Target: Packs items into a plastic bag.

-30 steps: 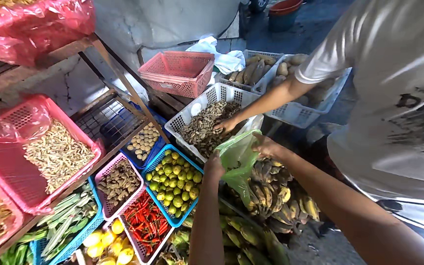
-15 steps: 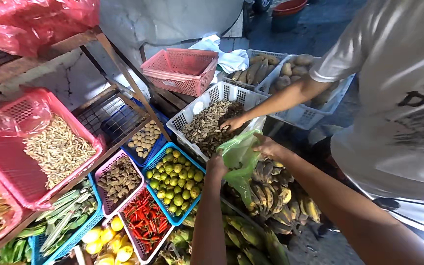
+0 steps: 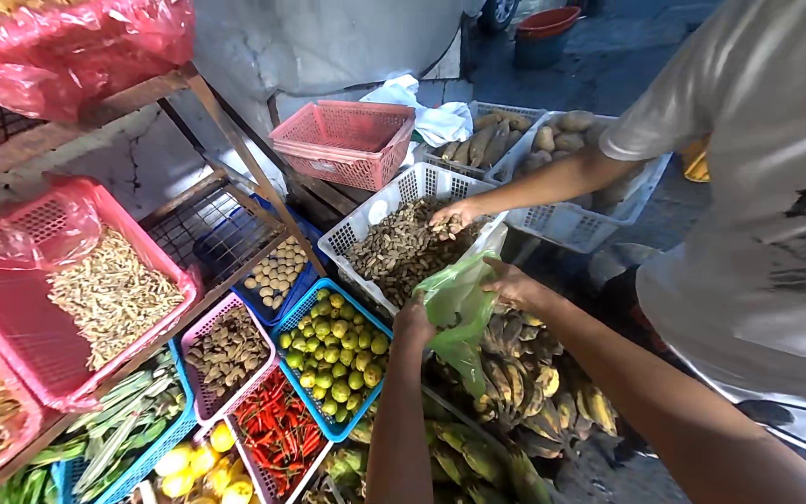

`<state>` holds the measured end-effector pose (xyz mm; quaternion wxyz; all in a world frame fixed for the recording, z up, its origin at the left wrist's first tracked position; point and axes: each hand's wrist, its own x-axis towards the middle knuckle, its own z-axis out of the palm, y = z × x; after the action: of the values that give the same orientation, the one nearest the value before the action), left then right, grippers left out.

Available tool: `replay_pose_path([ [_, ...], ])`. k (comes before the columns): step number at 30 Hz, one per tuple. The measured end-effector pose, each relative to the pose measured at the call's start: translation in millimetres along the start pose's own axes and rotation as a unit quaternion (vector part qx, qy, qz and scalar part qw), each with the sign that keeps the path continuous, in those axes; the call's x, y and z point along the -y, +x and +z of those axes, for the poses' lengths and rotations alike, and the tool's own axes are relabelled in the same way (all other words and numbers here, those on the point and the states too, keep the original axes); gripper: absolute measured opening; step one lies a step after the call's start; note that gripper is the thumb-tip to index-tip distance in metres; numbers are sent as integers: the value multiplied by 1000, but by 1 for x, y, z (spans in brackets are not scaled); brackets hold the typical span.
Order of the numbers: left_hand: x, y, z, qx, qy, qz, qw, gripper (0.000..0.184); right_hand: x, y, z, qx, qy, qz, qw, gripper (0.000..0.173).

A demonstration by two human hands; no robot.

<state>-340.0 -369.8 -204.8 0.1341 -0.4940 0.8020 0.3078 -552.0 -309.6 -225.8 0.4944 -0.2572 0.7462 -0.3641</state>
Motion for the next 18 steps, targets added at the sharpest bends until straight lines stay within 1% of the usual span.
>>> replay_pose_path([
  [15,-4,2,-6,21,3,-7,1000,91,1,1,-5,9,-5,-11,1000,82],
  [17,-5,2,-8,23,9,-7,1000,88,2,-1,-6,11,3,-10,1000,77],
  [18,-5,1,-8,24,12,-4,1000,84,1,-2,-6,7,6,-10,1000,70],
])
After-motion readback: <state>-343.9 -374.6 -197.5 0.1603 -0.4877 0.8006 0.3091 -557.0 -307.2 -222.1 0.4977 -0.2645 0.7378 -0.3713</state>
